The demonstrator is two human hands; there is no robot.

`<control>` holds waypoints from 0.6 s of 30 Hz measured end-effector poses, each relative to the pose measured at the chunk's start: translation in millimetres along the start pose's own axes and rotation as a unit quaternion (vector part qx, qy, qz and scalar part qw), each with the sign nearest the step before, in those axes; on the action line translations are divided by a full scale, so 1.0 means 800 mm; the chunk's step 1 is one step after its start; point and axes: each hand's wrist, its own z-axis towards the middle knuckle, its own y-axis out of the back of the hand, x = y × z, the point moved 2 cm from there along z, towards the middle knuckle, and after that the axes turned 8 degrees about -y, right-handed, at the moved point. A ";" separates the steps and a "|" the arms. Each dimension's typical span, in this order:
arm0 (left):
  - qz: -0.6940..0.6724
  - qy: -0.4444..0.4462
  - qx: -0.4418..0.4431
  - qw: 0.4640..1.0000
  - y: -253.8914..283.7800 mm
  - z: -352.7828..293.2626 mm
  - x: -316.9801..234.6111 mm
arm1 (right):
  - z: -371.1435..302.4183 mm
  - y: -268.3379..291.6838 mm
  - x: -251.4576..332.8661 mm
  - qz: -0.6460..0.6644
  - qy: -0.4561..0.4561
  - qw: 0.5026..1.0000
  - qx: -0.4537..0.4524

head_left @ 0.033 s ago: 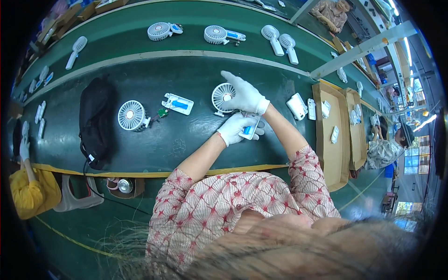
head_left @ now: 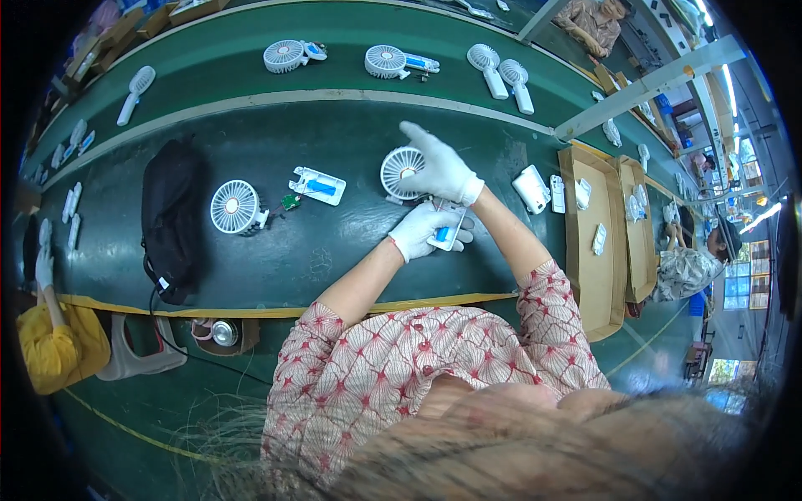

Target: The person assembles handheld portable fans by hand on a production line, fitting fan blades into plastic casings.

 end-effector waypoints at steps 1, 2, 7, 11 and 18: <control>0.000 0.002 0.000 1.000 0.002 -0.001 0.002 | -0.001 0.005 -0.009 0.055 -0.027 0.997 -0.038; -0.012 -0.001 -0.004 1.000 0.007 -0.001 0.006 | -0.005 0.018 -0.013 0.105 -0.028 0.990 -0.087; -0.004 -0.095 0.018 0.995 0.004 -0.001 -0.003 | -0.029 0.065 -0.071 0.619 -0.038 0.767 -0.165; -0.101 -0.129 0.039 0.986 0.008 -0.009 -0.011 | -0.081 0.056 -0.060 0.684 -0.030 0.721 -0.104; -0.002 -0.114 -0.048 0.992 -0.001 -0.008 -0.003 | -0.127 0.051 -0.007 0.486 -0.107 0.867 -0.035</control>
